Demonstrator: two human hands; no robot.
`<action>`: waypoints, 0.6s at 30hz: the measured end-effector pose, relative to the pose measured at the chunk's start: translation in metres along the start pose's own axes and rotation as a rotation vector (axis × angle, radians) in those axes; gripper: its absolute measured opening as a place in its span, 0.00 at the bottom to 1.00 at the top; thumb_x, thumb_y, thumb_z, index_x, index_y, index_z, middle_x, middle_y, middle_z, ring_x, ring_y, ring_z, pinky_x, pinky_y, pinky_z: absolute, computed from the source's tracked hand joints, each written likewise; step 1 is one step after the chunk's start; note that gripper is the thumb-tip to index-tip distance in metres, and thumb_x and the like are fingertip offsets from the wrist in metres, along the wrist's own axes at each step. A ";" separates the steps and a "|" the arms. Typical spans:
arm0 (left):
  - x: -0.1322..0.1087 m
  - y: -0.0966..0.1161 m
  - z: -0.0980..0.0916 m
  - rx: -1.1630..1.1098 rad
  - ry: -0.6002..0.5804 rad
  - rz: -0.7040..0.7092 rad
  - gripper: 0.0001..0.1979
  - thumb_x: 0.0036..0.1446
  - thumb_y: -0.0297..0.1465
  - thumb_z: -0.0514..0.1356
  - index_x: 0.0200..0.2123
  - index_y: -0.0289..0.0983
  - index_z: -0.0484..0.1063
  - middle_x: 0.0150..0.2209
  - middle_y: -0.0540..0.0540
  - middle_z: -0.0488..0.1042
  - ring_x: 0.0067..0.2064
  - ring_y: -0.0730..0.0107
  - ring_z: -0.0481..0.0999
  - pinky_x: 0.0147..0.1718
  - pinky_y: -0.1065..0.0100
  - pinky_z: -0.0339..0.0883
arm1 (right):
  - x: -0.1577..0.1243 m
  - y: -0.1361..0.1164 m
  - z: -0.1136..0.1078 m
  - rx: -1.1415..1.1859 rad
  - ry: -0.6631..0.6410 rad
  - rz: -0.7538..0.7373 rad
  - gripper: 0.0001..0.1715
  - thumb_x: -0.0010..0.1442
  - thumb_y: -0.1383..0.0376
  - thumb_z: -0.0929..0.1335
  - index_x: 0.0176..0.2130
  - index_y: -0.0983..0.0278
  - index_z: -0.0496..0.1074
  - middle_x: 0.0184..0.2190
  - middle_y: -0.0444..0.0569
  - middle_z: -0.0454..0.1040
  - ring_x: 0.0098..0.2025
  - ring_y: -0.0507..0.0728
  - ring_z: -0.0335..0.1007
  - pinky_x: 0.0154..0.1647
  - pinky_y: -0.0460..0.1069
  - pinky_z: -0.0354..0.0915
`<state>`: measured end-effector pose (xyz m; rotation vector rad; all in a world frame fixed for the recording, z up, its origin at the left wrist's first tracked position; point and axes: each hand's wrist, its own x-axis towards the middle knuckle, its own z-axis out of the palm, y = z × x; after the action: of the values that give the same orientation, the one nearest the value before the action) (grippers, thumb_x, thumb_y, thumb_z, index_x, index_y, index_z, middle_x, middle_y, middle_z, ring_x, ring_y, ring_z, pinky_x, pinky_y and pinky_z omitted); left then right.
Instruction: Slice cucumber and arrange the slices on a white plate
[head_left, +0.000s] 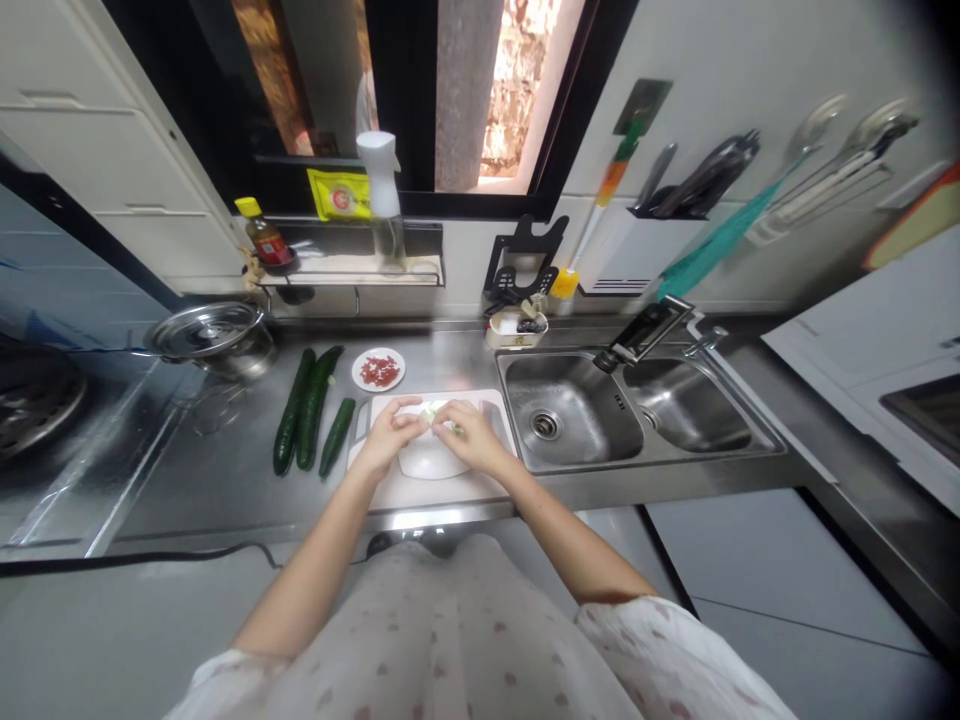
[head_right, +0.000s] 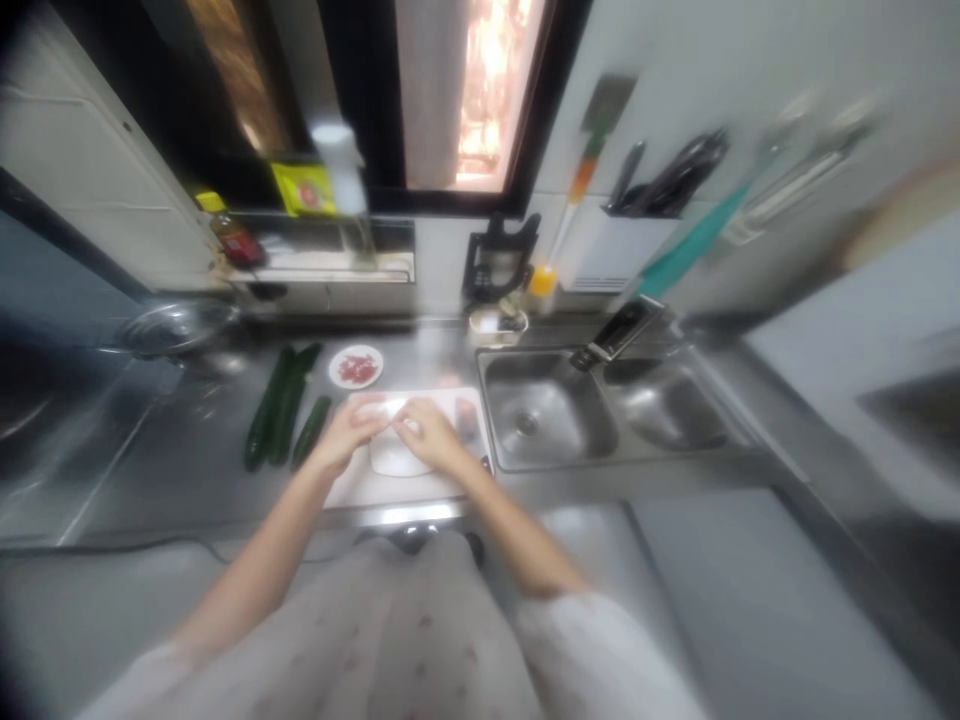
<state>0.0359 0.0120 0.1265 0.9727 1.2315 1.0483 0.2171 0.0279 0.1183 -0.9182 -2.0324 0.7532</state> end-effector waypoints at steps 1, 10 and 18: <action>0.000 0.001 0.001 -0.006 0.005 0.019 0.30 0.38 0.38 0.71 0.46 0.37 0.70 0.27 0.51 0.75 0.30 0.72 0.73 0.30 0.72 0.62 | 0.000 0.000 0.001 0.022 0.010 0.021 0.09 0.63 0.61 0.65 0.33 0.62 0.71 0.33 0.47 0.72 0.40 0.55 0.67 0.46 0.51 0.61; 0.004 -0.001 0.006 0.088 0.017 0.233 0.23 0.45 0.36 0.66 0.45 0.36 0.69 0.28 0.51 0.72 0.33 0.71 0.73 0.36 0.69 0.64 | 0.003 0.005 0.006 0.228 0.003 0.310 0.11 0.60 0.61 0.66 0.29 0.64 0.72 0.29 0.45 0.75 0.34 0.52 0.69 0.37 0.46 0.63; 0.007 -0.003 0.008 0.224 0.034 0.313 0.22 0.47 0.36 0.65 0.46 0.37 0.69 0.29 0.51 0.72 0.31 0.73 0.71 0.33 0.71 0.62 | 0.005 0.008 0.003 0.406 -0.049 0.530 0.07 0.54 0.63 0.67 0.27 0.64 0.72 0.23 0.43 0.72 0.27 0.50 0.68 0.30 0.44 0.64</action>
<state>0.0445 0.0183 0.1230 1.3583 1.2688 1.1889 0.2150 0.0360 0.1129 -1.2082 -1.5886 1.4237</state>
